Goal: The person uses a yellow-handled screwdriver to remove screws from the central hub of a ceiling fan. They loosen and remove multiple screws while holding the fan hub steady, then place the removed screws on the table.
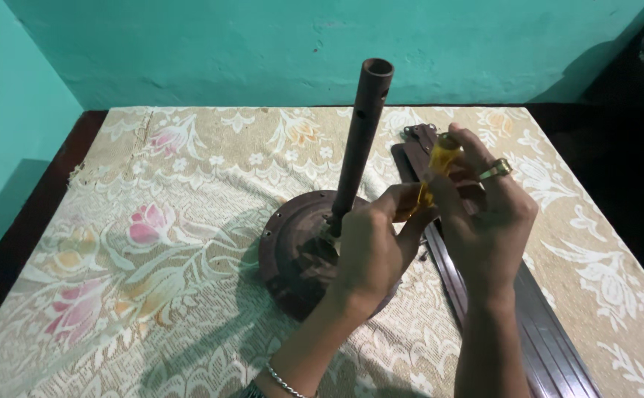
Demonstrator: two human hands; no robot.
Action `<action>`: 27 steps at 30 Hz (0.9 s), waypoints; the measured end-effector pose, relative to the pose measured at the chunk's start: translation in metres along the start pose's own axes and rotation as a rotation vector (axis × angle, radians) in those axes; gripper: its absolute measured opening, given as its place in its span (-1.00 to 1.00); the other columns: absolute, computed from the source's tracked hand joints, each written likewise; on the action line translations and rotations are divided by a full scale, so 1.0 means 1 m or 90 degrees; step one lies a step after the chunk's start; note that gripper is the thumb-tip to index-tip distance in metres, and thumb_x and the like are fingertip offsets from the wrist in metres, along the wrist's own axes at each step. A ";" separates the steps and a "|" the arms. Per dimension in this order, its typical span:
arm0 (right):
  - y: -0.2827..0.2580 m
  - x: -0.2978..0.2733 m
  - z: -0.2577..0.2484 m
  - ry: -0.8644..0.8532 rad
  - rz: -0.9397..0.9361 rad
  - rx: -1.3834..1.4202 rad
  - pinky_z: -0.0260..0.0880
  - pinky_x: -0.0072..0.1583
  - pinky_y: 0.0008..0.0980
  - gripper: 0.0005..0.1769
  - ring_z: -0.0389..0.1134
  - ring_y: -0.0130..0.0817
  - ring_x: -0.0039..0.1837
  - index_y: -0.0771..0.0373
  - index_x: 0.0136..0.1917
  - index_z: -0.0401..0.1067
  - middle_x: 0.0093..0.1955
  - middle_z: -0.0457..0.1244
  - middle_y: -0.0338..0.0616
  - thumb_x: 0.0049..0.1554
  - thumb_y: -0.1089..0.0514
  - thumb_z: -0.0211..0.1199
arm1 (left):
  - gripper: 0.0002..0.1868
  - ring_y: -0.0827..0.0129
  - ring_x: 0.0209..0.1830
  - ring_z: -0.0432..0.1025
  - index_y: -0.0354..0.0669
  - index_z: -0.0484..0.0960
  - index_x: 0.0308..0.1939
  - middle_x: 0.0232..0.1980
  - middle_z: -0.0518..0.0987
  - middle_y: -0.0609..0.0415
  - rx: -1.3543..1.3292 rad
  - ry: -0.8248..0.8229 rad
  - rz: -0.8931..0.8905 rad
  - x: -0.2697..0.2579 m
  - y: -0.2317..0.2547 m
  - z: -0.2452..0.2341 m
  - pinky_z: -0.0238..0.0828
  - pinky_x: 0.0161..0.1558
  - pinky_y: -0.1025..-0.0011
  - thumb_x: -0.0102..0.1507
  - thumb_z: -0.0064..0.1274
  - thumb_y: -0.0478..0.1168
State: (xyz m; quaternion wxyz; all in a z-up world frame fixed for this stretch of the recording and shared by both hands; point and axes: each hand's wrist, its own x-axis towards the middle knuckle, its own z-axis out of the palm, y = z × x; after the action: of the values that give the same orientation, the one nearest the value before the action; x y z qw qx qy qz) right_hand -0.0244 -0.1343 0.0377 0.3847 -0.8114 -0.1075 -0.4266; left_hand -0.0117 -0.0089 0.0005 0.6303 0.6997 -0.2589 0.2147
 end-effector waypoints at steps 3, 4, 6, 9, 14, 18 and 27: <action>0.002 -0.002 0.000 0.026 0.016 -0.041 0.61 0.02 -0.44 -0.52 0.52 -0.39 0.05 0.29 0.39 0.43 0.02 0.42 -0.04 0.23 0.29 0.44 | -0.61 0.24 0.03 0.67 -0.29 0.62 0.18 0.01 0.73 -0.12 -0.047 -0.073 0.000 0.004 -0.007 0.001 0.64 0.09 0.39 0.27 0.02 -0.45; 0.002 -0.002 0.000 0.041 0.005 -0.063 0.60 0.00 -0.44 -0.50 0.52 -0.37 0.04 0.30 0.38 0.41 0.01 0.41 -0.03 0.22 0.28 0.47 | -0.62 0.23 0.05 0.67 -0.27 0.62 0.20 0.02 0.72 -0.12 -0.055 -0.089 -0.012 0.007 -0.010 0.002 0.63 0.08 0.38 0.29 0.06 -0.42; 0.003 -0.003 0.001 0.062 0.007 -0.094 0.59 -0.01 -0.42 -0.49 0.51 -0.35 0.02 0.32 0.35 0.39 -0.02 0.39 -0.02 0.20 0.29 0.50 | -0.63 0.23 0.08 0.65 -0.23 0.61 0.23 0.03 0.71 -0.12 -0.071 -0.122 -0.036 0.011 -0.015 0.005 0.63 0.04 0.35 0.32 0.13 -0.35; 0.007 -0.005 0.002 0.071 0.002 -0.108 0.60 0.06 -0.38 -0.53 0.50 -0.31 0.05 0.34 0.31 0.36 0.03 0.36 0.00 0.21 0.34 0.49 | -0.58 0.21 0.12 0.65 -0.19 0.55 0.30 0.12 0.69 -0.11 -0.107 -0.161 -0.026 0.011 -0.022 0.003 0.63 0.10 0.32 0.33 0.10 -0.32; 0.015 -0.011 -0.001 0.055 0.029 0.066 0.65 0.28 -0.38 -0.62 0.52 -0.29 0.26 0.37 0.27 0.23 0.23 0.37 -0.02 0.35 0.38 0.39 | -0.36 -0.01 0.26 0.51 -0.24 0.39 0.42 0.28 0.56 -0.25 0.139 -0.112 0.124 -0.002 -0.034 -0.003 0.49 0.22 0.17 0.32 0.15 -0.06; 0.018 -0.003 -0.009 0.051 0.026 0.104 0.60 0.29 -0.31 -0.59 0.53 -0.24 0.26 0.36 0.19 0.21 0.21 0.35 0.03 0.29 0.38 0.43 | -0.20 -0.17 0.50 0.28 -0.42 0.15 0.53 0.46 0.37 -0.39 0.303 -0.146 0.252 -0.019 -0.049 -0.005 0.28 0.46 0.00 0.38 0.01 0.04; 0.017 0.029 -0.009 -0.026 0.110 -0.038 0.64 0.01 -0.38 -0.71 0.53 -0.32 -0.04 0.34 0.05 0.32 -0.05 0.40 0.00 0.19 0.33 0.42 | -0.13 -0.19 0.31 0.29 -0.35 0.14 0.40 0.27 0.38 -0.38 0.350 0.238 0.251 -0.050 -0.054 -0.038 0.13 0.42 0.07 0.25 0.15 0.14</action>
State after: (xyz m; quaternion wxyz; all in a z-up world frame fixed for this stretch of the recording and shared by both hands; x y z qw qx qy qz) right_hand -0.0034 -0.1572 0.0543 0.3934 -0.8374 -0.0318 -0.3781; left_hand -0.0149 0.0370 -0.0677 0.4022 0.7281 -0.2023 0.5169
